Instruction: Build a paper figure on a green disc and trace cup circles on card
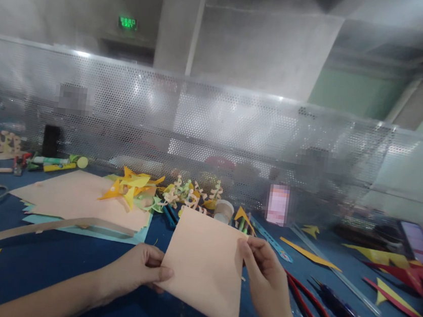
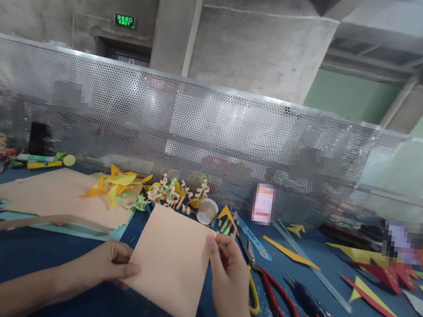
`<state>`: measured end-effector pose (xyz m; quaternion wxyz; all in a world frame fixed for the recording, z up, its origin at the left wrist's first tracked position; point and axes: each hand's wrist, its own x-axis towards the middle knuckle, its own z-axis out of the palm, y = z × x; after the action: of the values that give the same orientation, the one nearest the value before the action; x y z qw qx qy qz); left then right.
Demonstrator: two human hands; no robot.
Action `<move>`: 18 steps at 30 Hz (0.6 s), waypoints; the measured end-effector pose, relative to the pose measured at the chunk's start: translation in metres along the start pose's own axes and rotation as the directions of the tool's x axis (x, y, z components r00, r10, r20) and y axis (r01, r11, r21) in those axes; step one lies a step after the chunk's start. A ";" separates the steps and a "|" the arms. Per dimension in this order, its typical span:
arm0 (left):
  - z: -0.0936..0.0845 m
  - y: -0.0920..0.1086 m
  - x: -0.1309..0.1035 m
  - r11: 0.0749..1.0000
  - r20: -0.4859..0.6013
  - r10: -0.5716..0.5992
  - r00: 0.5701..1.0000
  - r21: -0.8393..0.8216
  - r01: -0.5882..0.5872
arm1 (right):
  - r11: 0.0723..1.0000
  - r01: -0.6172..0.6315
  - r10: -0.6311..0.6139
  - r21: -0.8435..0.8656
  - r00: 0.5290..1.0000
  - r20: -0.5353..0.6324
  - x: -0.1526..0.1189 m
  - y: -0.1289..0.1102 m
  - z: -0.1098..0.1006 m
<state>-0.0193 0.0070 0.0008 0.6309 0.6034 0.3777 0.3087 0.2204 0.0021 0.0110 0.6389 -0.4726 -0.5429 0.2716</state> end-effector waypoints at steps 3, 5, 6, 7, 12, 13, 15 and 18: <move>-0.001 -0.004 0.003 1.000 -0.005 -0.003 1.000 -0.010 0.003 | 0.999 -0.010 0.010 0.033 1.000 0.002 0.000 -0.002 0.001; -0.002 -0.005 0.004 1.000 -0.014 -0.014 1.000 -0.018 0.014 | 0.999 -0.012 0.012 0.047 1.000 -0.002 -0.001 -0.003 0.001; -0.002 -0.005 0.004 0.999 -0.022 -0.022 1.000 -0.024 0.021 | 0.999 -0.013 0.013 0.048 1.000 -0.006 -0.001 -0.003 0.001; -0.002 -0.005 0.005 0.999 -0.029 -0.029 0.999 -0.029 0.029 | 0.999 -0.015 0.015 0.048 1.000 -0.009 -0.001 -0.002 0.001; -0.001 -0.003 0.003 0.998 -0.055 -0.050 0.997 -0.033 0.049 | 1.000 0.003 -0.003 0.025 1.000 -0.015 0.000 0.001 -0.001; -0.001 -0.002 0.003 0.998 -0.052 -0.052 0.997 -0.032 0.050 | 1.000 0.009 -0.008 0.020 1.000 -0.011 0.000 0.001 -0.001; -0.002 -0.003 0.002 0.998 -0.045 -0.047 0.998 -0.033 0.046 | 1.000 0.002 -0.002 0.020 1.000 -0.007 0.000 0.001 0.000; -0.002 -0.004 0.003 0.999 -0.048 -0.038 0.998 -0.032 0.036 | 1.000 -0.019 0.019 0.025 1.000 -0.017 0.000 0.001 0.000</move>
<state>-0.0199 0.0100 -0.0036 0.6364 0.5786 0.3993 0.3174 0.2202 0.0023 0.0103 0.6467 -0.4722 -0.5295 0.2801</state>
